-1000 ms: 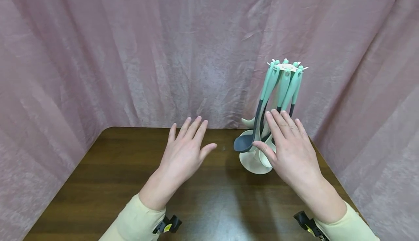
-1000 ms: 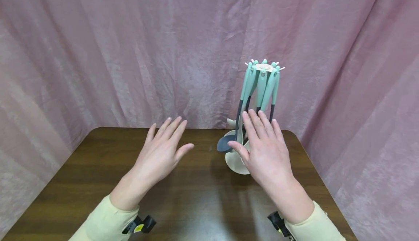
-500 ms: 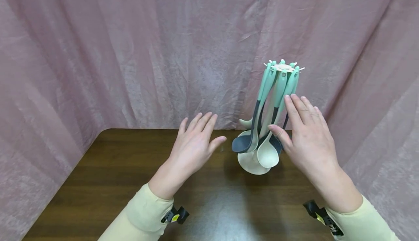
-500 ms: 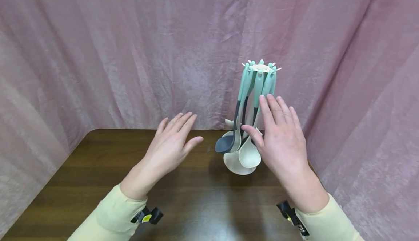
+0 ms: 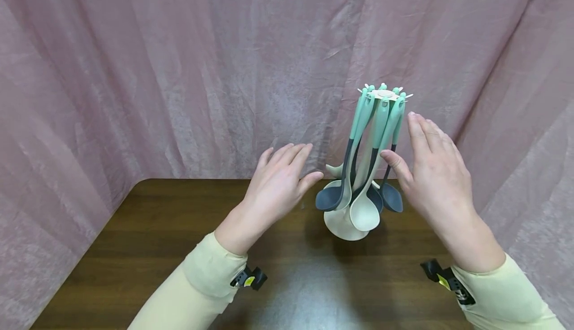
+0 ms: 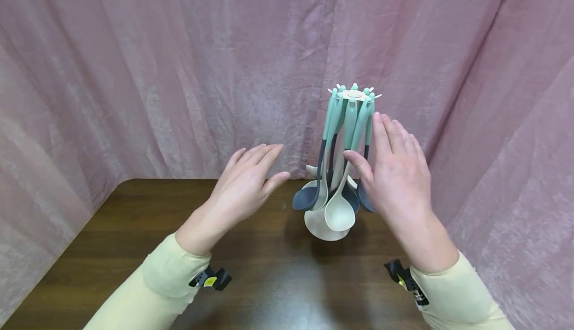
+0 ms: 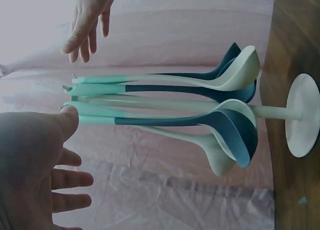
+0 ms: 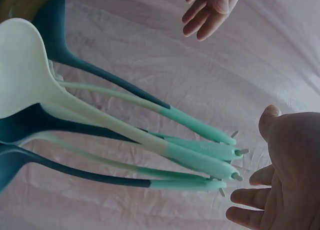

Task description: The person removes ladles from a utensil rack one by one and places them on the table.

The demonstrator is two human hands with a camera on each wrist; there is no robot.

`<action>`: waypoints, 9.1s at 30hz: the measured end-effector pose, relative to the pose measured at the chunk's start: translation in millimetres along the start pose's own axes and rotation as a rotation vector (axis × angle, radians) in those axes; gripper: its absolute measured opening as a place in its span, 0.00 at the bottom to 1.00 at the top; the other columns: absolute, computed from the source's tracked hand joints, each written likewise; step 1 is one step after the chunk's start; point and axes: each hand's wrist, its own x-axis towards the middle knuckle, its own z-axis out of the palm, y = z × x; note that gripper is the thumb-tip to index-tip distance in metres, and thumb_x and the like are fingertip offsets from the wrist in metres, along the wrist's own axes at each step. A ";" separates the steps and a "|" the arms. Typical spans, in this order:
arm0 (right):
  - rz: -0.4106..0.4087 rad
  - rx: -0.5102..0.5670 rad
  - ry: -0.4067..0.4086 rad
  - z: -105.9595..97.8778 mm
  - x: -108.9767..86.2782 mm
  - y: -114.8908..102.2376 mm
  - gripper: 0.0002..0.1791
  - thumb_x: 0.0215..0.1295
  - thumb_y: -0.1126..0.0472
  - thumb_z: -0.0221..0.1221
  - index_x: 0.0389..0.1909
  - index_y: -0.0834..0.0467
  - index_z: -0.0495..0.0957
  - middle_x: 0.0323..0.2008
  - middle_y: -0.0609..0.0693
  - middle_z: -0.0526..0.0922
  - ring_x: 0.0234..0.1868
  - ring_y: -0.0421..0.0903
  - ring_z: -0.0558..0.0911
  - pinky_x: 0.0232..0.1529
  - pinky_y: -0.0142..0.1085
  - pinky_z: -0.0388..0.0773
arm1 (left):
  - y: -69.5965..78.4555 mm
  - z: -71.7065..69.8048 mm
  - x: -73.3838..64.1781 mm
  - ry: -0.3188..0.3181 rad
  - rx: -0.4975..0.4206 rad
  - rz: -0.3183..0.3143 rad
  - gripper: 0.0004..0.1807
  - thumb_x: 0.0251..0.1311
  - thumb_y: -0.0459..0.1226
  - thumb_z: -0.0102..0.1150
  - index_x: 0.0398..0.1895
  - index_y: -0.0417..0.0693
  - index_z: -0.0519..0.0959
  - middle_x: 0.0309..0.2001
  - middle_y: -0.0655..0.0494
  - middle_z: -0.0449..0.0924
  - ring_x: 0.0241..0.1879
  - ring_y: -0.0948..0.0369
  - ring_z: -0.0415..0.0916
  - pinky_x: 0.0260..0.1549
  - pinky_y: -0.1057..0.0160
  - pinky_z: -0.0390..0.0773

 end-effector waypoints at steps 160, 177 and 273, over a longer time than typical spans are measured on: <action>-0.261 0.186 0.334 -13.8 21.6 -53.5 0.33 0.84 0.37 0.56 0.75 0.56 0.79 0.69 0.55 0.84 0.71 0.60 0.80 0.68 0.56 0.77 | 12.6 -8.2 -14.5 0.024 -0.192 -0.027 0.39 0.82 0.51 0.61 0.86 0.44 0.63 0.81 0.48 0.70 0.80 0.47 0.66 0.77 0.38 0.63; -0.392 0.189 0.301 1.3 32.7 -72.1 0.25 0.75 0.57 0.72 0.69 0.60 0.84 0.60 0.58 0.88 0.62 0.63 0.85 0.78 0.47 0.68 | 9.9 24.1 -45.0 0.035 -0.335 -0.104 0.29 0.79 0.46 0.67 0.77 0.45 0.77 0.69 0.49 0.83 0.68 0.51 0.81 0.70 0.44 0.75; -0.324 0.322 0.591 33.4 36.8 -76.7 0.19 0.82 0.59 0.53 0.50 0.63 0.92 0.51 0.55 0.93 0.53 0.59 0.90 0.70 0.45 0.77 | 1.0 51.4 -81.4 0.168 -0.471 -0.136 0.07 0.72 0.35 0.74 0.49 0.49 0.86 0.40 0.62 0.90 0.39 0.64 0.86 0.38 0.54 0.84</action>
